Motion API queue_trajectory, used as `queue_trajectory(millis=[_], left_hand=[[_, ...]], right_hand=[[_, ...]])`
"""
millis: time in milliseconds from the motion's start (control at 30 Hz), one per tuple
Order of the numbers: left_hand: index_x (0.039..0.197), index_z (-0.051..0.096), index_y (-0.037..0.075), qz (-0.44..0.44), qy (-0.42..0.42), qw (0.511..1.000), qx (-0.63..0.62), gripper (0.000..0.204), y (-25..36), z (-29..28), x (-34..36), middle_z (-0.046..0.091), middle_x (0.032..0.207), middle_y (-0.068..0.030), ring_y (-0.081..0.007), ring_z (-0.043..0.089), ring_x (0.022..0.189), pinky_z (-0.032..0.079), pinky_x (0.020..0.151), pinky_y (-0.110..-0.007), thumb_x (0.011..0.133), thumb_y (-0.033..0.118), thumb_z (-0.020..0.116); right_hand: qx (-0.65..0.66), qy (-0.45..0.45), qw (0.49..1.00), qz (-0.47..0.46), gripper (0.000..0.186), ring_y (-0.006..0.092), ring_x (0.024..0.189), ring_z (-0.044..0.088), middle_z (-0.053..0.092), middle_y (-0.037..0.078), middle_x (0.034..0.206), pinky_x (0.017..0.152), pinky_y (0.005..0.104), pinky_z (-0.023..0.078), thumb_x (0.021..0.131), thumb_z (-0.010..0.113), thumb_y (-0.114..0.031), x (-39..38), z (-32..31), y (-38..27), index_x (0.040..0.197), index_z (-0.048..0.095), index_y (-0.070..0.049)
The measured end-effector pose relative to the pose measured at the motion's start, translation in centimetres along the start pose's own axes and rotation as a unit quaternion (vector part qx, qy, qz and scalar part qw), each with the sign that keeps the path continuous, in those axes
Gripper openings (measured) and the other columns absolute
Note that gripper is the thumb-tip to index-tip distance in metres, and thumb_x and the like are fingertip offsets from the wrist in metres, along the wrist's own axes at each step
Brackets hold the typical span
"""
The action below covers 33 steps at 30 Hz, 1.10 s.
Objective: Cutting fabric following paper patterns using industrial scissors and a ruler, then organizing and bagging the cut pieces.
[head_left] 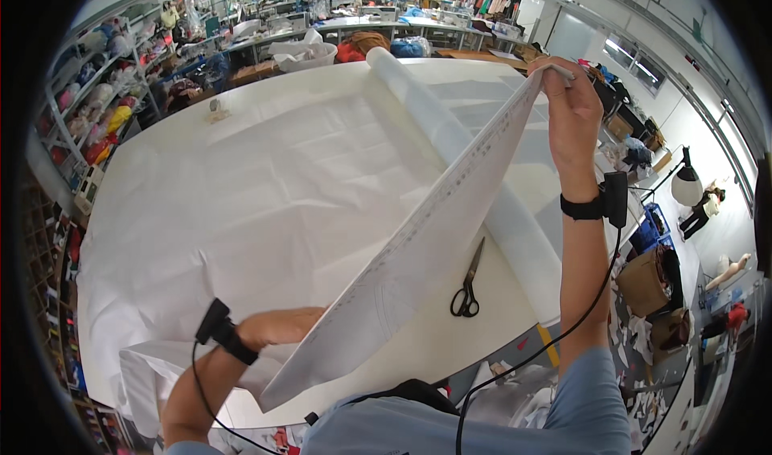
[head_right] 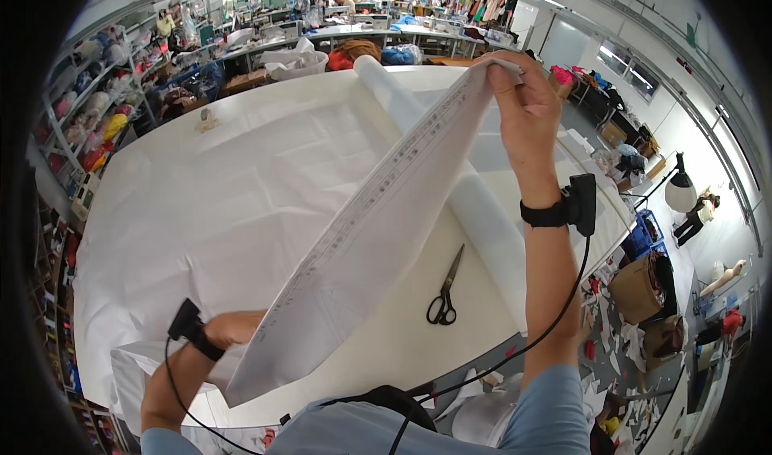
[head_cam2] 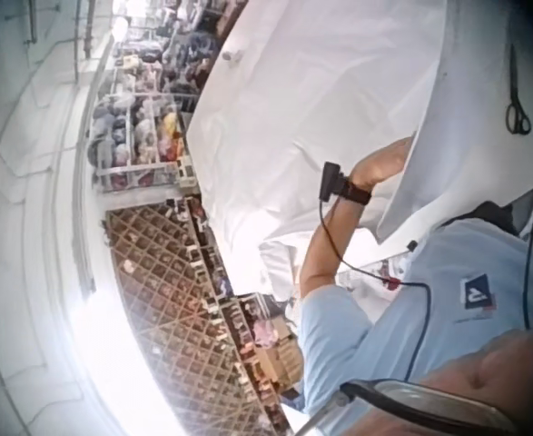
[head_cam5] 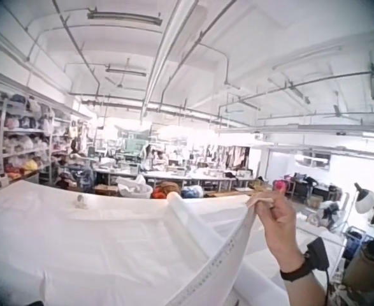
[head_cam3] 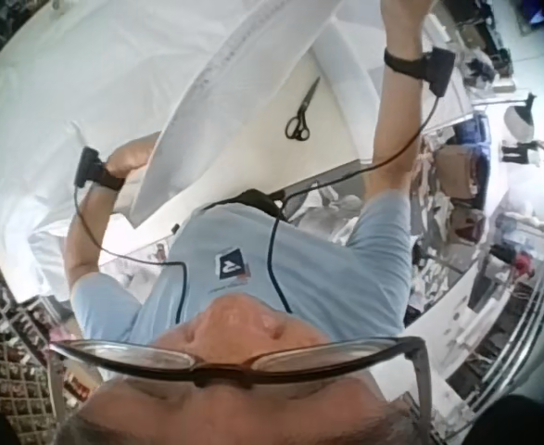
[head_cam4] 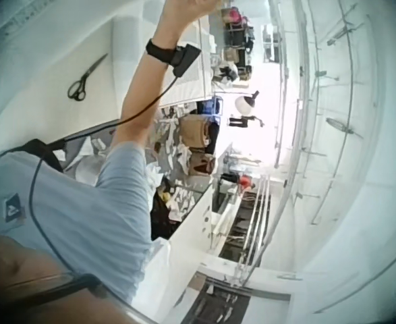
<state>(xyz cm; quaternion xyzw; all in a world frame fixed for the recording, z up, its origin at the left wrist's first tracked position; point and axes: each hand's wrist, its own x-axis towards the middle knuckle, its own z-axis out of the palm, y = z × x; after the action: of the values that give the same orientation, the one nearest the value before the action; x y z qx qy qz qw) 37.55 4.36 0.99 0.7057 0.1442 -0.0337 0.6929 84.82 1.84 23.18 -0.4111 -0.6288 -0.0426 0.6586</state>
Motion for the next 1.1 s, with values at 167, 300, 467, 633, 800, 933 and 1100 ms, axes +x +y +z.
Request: queue_trajectory(millis=[167,300,467,633,800,933,1100], left_hand=[[0.143,0.054,-0.003,0.102,-0.015,0.971,-0.214,0.055,5.0,2.1,2.6,0.065,0.131,-0.0098,-0.0134,0.058,0.120,0.044,0.107,-0.032,0.100,0.028,0.070],[0.124,0.065,-0.002,0.124,0.270,0.955,-0.020,0.041,8.4,0.2,0.7,0.072,0.107,-0.0028,-0.0100,0.064,0.093,0.052,0.088,-0.027,0.089,0.009,0.082],[0.123,0.065,-0.004,0.168,0.400,0.882,0.185,0.035,11.7,0.4,-0.7,0.073,0.101,-0.0083,-0.0105,0.064,0.089,0.053,0.082,-0.028,0.093,0.008,0.076],[0.129,0.063,-0.003,0.197,0.339,0.905,0.166,0.041,11.3,1.3,-0.8,0.072,0.107,-0.0091,-0.0132,0.065,0.097,0.052,0.088,-0.030,0.091,0.004,0.077],[0.142,0.056,0.001,0.188,0.285,0.937,0.070,0.058,11.7,2.7,-1.1,0.071,0.119,-0.0110,-0.0165,0.063,0.110,0.049,0.097,-0.031,0.087,-0.003,0.074],[0.150,0.048,0.003,0.141,0.139,0.977,0.075,0.069,12.0,2.4,-0.1,0.069,0.129,-0.0135,-0.0170,0.064,0.114,0.049,0.098,-0.030,0.086,-0.003,0.075],[0.136,0.062,-0.002,0.093,0.070,0.991,0.070,0.058,12.3,1.9,-0.2,0.077,0.107,-0.0107,-0.0120,0.068,0.097,0.052,0.088,-0.026,0.082,-0.001,0.083]], right_hand=[[0.054,0.008,0.997,-0.057,0.016,0.0150,0.104,0.067,0.072,0.009,0.113,0.092,0.0286,0.051,0.104,0.060,-0.008,-0.5,-1.2,-1.0,0.115,0.068,0.001],[0.101,-0.040,0.994,-0.012,0.021,0.0200,0.109,0.068,0.071,0.013,0.117,0.099,0.0352,0.051,0.108,0.054,-0.014,-1.6,-4.4,0.4,0.114,0.067,0.001],[0.063,-0.034,0.992,0.106,0.027,0.0178,0.108,0.067,0.071,0.010,0.116,0.095,0.0337,0.052,0.109,0.051,-0.021,-3.2,-6.2,0.9,0.114,0.068,0.000],[-0.044,-0.064,0.986,0.148,0.025,0.0161,0.107,0.066,0.071,0.007,0.115,0.091,0.0317,0.052,0.109,0.053,-0.019,-4.4,-5.5,0.0,0.116,0.069,-0.002],[-0.153,-0.228,0.962,0.011,0.024,0.0204,0.101,0.070,0.074,0.010,0.111,0.087,0.0322,0.054,0.090,0.073,-0.005,-6.0,-0.2,-4.5,0.113,0.071,-0.002],[-0.021,-0.408,0.909,-0.086,0.037,0.0336,0.107,0.068,0.072,0.014,0.112,0.094,0.0411,0.054,0.082,0.081,-0.010,-7.5,7.2,-10.2,0.117,0.070,-0.004],[0.008,-0.601,0.797,-0.068,0.052,0.0350,0.102,0.068,0.073,0.014,0.106,0.088,0.0399,0.055,0.076,0.089,-0.033,-8.4,12.6,-9.3,0.117,0.072,-0.006]])
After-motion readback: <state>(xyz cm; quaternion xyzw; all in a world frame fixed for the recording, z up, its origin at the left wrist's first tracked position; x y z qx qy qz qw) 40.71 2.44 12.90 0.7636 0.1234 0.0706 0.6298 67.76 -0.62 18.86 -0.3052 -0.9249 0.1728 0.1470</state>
